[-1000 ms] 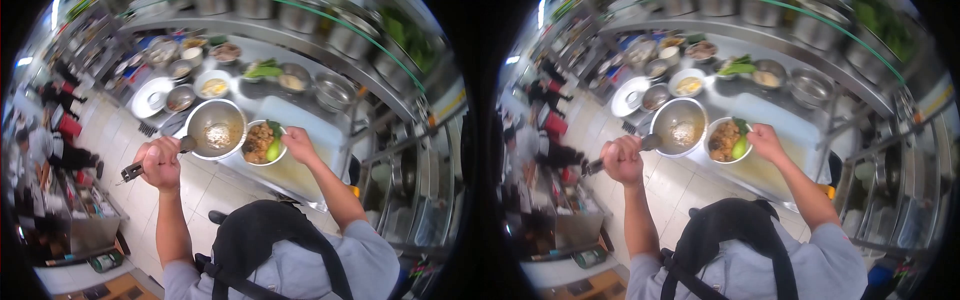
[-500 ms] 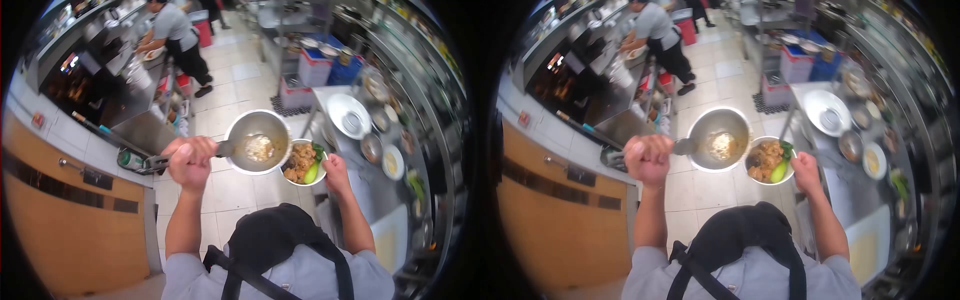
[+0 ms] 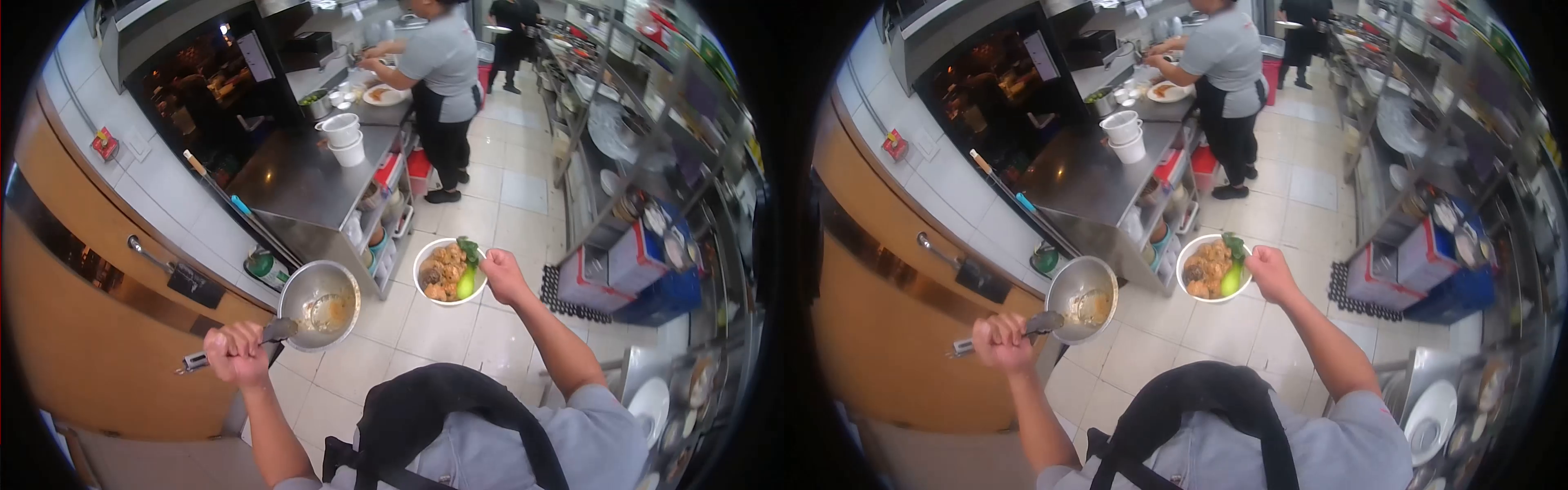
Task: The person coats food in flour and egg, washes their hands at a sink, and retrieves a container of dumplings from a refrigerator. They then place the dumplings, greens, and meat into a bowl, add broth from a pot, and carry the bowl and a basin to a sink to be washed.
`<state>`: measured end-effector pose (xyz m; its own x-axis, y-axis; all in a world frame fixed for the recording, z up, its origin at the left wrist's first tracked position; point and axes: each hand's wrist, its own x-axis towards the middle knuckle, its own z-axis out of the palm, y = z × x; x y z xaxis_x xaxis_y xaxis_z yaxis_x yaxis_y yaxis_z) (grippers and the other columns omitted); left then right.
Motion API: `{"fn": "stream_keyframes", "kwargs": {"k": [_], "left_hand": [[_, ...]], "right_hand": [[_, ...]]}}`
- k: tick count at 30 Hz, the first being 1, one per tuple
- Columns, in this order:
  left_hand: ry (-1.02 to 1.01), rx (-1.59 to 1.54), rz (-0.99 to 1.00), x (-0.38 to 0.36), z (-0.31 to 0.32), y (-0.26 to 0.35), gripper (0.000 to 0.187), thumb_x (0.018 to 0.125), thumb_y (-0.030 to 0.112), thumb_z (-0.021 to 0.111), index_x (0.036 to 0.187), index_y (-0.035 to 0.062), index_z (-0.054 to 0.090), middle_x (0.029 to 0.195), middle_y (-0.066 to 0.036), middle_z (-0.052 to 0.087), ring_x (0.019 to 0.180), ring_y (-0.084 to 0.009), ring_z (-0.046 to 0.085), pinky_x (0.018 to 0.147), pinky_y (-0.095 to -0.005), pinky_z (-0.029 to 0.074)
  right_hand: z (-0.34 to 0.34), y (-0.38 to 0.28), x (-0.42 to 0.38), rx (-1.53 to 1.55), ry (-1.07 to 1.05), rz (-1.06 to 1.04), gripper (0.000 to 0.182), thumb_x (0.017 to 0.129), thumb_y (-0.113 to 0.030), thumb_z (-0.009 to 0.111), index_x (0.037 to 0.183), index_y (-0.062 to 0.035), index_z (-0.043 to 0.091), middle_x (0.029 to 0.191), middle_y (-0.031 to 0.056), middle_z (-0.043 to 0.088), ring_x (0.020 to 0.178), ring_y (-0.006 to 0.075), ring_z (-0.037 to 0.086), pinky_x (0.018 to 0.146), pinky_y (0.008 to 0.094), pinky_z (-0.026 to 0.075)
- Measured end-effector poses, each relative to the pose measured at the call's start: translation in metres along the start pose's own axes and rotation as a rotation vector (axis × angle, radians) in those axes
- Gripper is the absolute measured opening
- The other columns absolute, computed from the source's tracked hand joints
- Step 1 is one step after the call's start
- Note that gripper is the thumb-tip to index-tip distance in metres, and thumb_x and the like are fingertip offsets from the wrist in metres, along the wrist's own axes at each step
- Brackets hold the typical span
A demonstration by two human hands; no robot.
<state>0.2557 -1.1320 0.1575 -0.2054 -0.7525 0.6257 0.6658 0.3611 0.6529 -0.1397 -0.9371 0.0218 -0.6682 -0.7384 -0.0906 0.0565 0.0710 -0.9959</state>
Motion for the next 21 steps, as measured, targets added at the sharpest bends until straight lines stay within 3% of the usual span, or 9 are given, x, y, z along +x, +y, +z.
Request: {"fn": "stream_keyframes", "kwargs": {"k": [3,7,13,18,21], "left_hand": [[0.178,0.045,0.039,0.039,-0.008,-0.035,0.033,0.088,0.017,0.042,0.059,0.0115,0.027,0.044,-0.002,0.028,0.039,-0.0124,0.026,0.043,-0.0302,0.031],[0.215,0.07,0.078,0.087,-0.027,-0.09,0.032,0.088,0.016,0.043,0.06,0.0116,0.028,0.045,-0.003,0.028,0.039,-0.0124,0.026,0.043,-0.0302,0.031],[0.274,0.089,0.099,0.157,-0.055,-0.167,0.032,0.088,0.015,0.042,0.059,0.0131,0.027,0.045,-0.002,0.028,0.039,-0.0123,0.026,0.044,-0.0299,0.032],[0.337,0.204,0.109,0.199,-0.047,-0.204,0.033,0.09,0.016,0.041,0.06,0.0136,0.027,0.046,-0.001,0.028,0.04,-0.0118,0.028,0.044,-0.0302,0.032],[0.417,0.299,0.145,0.202,-0.033,-0.222,0.033,0.09,0.016,0.04,0.061,0.014,0.026,0.046,0.0,0.028,0.04,-0.0115,0.028,0.044,-0.0298,0.032]], "right_hand": [[0.02,0.0,0.114,0.011,-0.006,-0.002,0.023,0.082,-0.007,0.054,0.061,-0.0089,0.044,0.059,-0.0021,0.046,0.052,0.0069,0.043,0.046,0.025,0.038],[0.05,0.018,0.261,0.132,0.073,-0.08,0.023,0.083,-0.009,0.056,0.062,-0.0087,0.045,0.061,-0.0004,0.048,0.052,0.0091,0.048,0.048,0.0257,0.043],[0.081,0.022,0.441,0.137,0.181,-0.098,0.023,0.082,-0.01,0.057,0.061,-0.0079,0.046,0.057,0.001,0.048,0.05,0.0097,0.049,0.045,0.0268,0.041],[0.094,0.033,0.586,-0.086,0.318,-0.136,0.023,0.079,-0.011,0.059,0.06,-0.0053,0.048,0.054,0.002,0.047,0.052,0.0102,0.045,0.048,0.0296,0.038],[0.098,0.042,0.657,-0.045,0.276,-0.141,0.024,0.079,-0.011,0.059,0.059,-0.0048,0.047,0.055,0.0015,0.047,0.053,0.0095,0.042,0.049,0.031,0.036]]}}
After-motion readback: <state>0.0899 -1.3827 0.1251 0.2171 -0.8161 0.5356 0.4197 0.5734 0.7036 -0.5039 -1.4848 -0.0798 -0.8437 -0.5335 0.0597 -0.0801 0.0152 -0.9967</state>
